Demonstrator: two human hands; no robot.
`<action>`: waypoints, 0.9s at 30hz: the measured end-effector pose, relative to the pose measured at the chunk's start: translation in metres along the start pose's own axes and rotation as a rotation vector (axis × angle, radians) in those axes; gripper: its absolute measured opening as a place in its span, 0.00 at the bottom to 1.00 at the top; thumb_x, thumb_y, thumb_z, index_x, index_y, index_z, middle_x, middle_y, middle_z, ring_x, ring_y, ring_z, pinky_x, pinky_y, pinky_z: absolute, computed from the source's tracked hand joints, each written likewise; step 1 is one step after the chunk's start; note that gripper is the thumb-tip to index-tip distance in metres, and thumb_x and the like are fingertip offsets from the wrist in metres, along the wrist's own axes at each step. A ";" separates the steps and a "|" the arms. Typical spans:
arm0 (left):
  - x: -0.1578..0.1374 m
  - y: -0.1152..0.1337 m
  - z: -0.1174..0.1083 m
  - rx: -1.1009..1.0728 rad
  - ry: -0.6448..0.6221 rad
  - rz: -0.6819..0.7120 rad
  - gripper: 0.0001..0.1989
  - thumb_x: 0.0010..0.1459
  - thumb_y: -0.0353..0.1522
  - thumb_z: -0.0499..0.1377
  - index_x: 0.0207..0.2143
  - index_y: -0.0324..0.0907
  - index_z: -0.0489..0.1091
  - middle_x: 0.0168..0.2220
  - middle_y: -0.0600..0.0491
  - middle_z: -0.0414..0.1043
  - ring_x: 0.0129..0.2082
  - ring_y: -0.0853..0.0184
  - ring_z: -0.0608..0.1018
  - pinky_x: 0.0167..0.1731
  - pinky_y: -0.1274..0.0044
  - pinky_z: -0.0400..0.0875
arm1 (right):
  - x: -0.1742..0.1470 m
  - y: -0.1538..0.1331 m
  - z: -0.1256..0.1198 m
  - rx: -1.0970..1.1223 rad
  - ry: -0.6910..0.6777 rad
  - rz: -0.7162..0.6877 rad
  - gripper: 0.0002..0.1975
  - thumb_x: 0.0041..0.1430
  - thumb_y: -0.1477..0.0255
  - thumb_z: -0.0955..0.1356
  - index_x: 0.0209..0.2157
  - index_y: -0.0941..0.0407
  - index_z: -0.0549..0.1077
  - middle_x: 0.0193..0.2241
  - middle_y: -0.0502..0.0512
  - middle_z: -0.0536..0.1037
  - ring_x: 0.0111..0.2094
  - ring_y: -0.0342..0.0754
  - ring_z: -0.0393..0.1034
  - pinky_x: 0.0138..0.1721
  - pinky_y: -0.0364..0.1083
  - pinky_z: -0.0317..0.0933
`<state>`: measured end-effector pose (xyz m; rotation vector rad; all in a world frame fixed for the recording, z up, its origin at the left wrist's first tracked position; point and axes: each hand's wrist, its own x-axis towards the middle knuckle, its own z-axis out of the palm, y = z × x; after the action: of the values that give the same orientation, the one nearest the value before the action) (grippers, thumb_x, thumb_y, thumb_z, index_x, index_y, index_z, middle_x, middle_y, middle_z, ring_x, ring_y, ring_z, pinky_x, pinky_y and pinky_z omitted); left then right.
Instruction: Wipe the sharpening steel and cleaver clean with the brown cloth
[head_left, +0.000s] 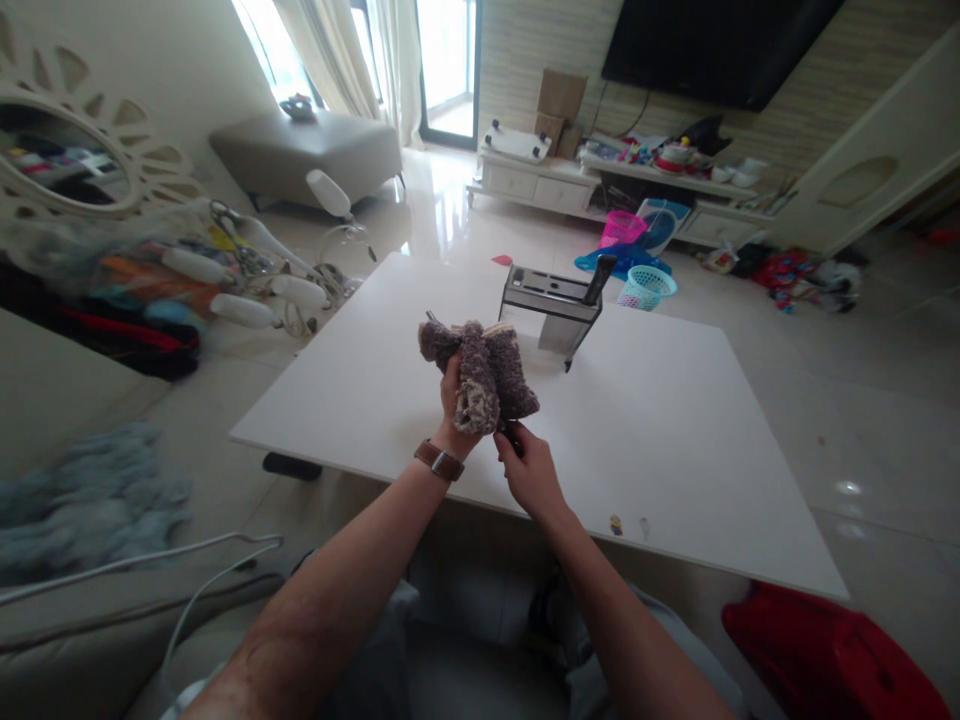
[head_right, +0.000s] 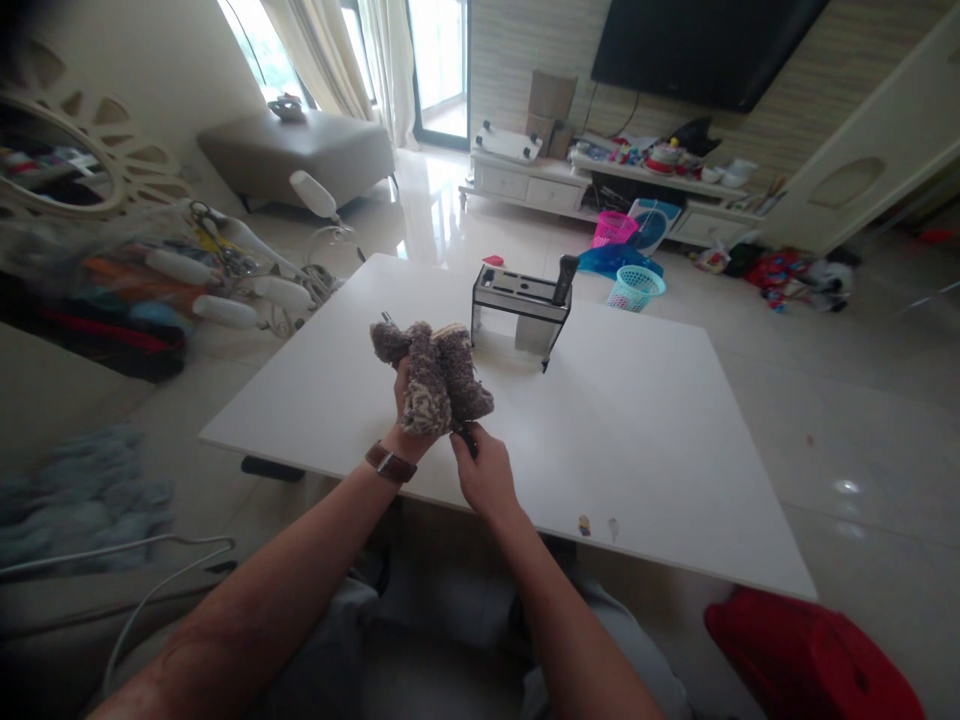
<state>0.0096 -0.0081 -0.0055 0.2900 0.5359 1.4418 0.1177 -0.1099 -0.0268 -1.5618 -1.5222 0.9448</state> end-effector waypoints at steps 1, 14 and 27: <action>0.001 0.000 -0.001 -0.004 -0.007 0.001 0.21 0.54 0.46 0.64 0.46 0.44 0.78 0.43 0.52 0.80 0.43 0.62 0.80 0.50 0.70 0.75 | 0.000 0.000 0.000 0.001 0.000 -0.002 0.14 0.67 0.60 0.64 0.40 0.55 0.76 0.28 0.55 0.80 0.26 0.48 0.72 0.28 0.44 0.62; 0.000 -0.001 -0.001 -0.034 -0.040 -0.023 0.20 0.56 0.45 0.63 0.45 0.43 0.78 0.43 0.50 0.81 0.45 0.59 0.81 0.50 0.68 0.76 | 0.000 -0.002 -0.001 0.000 0.000 0.005 0.14 0.67 0.61 0.64 0.40 0.55 0.76 0.28 0.55 0.80 0.26 0.48 0.72 0.28 0.44 0.62; -0.003 0.001 0.007 -0.052 -0.039 -0.016 0.18 0.57 0.44 0.61 0.44 0.43 0.79 0.43 0.50 0.81 0.45 0.59 0.80 0.49 0.69 0.75 | 0.000 -0.002 -0.001 0.008 -0.004 0.002 0.15 0.67 0.60 0.64 0.39 0.56 0.75 0.27 0.54 0.78 0.25 0.46 0.70 0.28 0.43 0.60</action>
<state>0.0117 -0.0097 0.0012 0.2720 0.4674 1.4293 0.1176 -0.1102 -0.0251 -1.5571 -1.5177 0.9542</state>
